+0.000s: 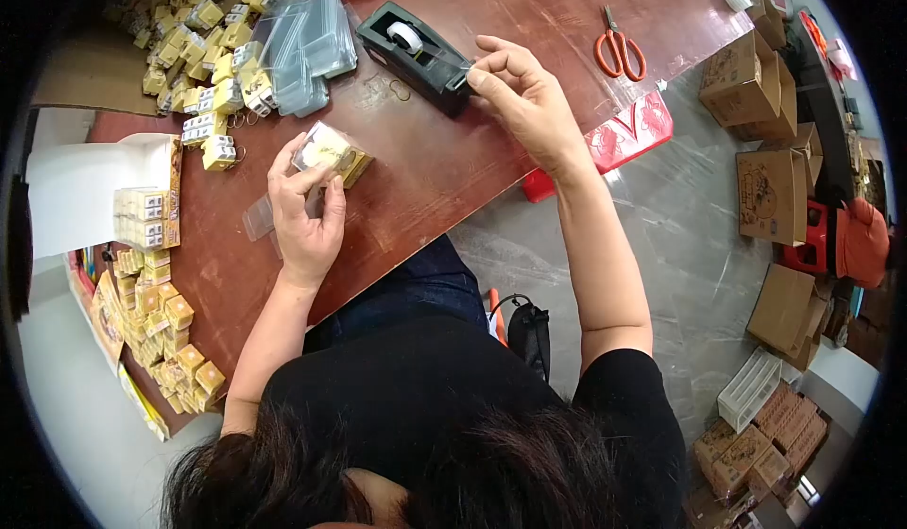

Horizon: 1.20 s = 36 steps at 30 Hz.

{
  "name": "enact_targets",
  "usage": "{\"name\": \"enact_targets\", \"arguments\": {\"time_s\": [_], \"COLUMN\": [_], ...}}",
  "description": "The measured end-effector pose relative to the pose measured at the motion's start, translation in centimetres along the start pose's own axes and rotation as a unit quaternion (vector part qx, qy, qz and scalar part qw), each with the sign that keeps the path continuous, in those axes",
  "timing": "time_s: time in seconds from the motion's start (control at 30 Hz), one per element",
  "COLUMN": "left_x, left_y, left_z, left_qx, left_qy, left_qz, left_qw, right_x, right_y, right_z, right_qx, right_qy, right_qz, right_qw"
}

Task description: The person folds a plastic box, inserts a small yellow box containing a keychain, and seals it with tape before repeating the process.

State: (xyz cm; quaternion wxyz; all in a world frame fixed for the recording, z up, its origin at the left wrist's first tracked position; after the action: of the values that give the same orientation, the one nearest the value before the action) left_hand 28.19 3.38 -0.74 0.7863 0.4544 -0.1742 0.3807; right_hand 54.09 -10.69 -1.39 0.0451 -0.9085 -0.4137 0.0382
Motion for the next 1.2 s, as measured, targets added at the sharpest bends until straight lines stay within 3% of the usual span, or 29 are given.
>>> {"name": "enact_targets", "arguments": {"time_s": [0.13,0.2,0.23,0.27,0.33,0.4,0.43,0.53,0.67,0.77,0.8,0.9,0.97,1.0,1.03,1.07,1.13,1.17,1.2], "left_x": [0.4,0.5,0.4,0.5,0.4,1.1,1.4,1.6,0.9,0.7,0.7,1.1,1.4,1.5,2.2,2.9,4.9,6.4,7.8], "left_y": [0.3,0.7,1.1,1.8,2.7,3.2,3.3,3.3,4.2,5.1,5.4,6.8,8.3,9.4,11.4,13.3,17.8,20.9,24.2], "left_z": [0.0,-0.6,-1.1,-1.3,-2.1,-1.0,-0.6,-0.3,-0.6,0.0,0.0,0.6,-0.5,-0.5,-1.3,-2.3,-4.5,-5.9,-7.8], "left_qx": [-0.023,-0.288,-0.327,-0.32,-0.396,-0.426,-0.446,-0.461,-0.438,-0.501,-0.561,-0.585,-0.509,-0.53,-0.377,-0.211,-0.029,0.098,0.235], "left_qy": [0.051,0.206,0.246,0.247,0.351,0.373,0.38,0.372,0.362,0.394,0.412,0.35,0.212,0.221,0.146,0.068,0.183,0.138,0.151], "left_qz": [0.003,0.079,0.085,0.094,0.11,0.124,0.126,0.129,0.124,0.136,0.128,0.069,-0.018,-0.055,-0.078,-0.102,-0.059,0.064,0.09], "left_qw": [0.998,0.932,0.908,0.91,0.842,0.815,0.801,0.795,0.813,0.758,0.706,0.728,0.834,0.817,0.911,0.97,0.981,0.983,0.956], "right_x": [0.0,-0.7,-0.9,-1.3,-2.9,-4.4,-5.0,-5.4,-4.3,-3.6,-3.5,-3.3,-2.8,-2.3,-1.6,-1.0,-0.2,-0.1,-0.1], "right_y": [0.0,-0.1,-0.3,0.1,-1.5,-4.9,-6.8,-10.9,-13.3,-13.9,-14.0,-15.0,-17.0,-17.4,-18.3,-19.0,-20.2,-20.8,-21.7], "right_z": [2.2,2.1,2.0,2.2,-1.0,-2.7,-3.2,-3.4,-3.0,-1.6,-0.9,-0.6,-1.5,-1.3,-1.3,-1.3,-0.9,-1.1,-1.2], "right_qx": [-0.061,-0.273,-0.41,-0.407,-0.359,-0.12,-0.087,0.0,0.046,0.03,0.05,0.055,0.1,0.119,0.117,0.115,0.026,-0.018,-0.002], "right_qy": [0.056,0.097,0.189,0.19,0.177,0.098,0.087,0.036,-0.018,-0.069,-0.066,-0.038,-0.023,-0.028,-0.012,0.004,-0.029,-0.032,-0.043], "right_qz": [0.055,0.124,0.156,0.169,0.164,0.045,-0.038,-0.186,-0.199,-0.18,-0.199,-0.269,-0.256,-0.269,-0.269,-0.266,-0.239,-0.233,-0.23], "right_qw": [0.995,0.949,0.879,0.877,0.902,0.987,0.992,0.982,0.979,0.981,0.976,0.961,0.961,0.955,0.956,0.957,0.97,0.972,0.972]}}
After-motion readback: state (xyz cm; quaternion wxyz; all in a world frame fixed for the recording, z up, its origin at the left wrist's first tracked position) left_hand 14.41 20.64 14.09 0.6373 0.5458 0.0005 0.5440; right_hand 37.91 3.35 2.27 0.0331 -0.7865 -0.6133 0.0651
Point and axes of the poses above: each hand's wrist, its own x-axis towards the middle knuckle, its own y-axis out of the back of the hand, z = x × y, the point moved 4 cm from there along x, towards the middle knuckle, and after that the axes turned 2 degrees about z, right-handed, at the moved point
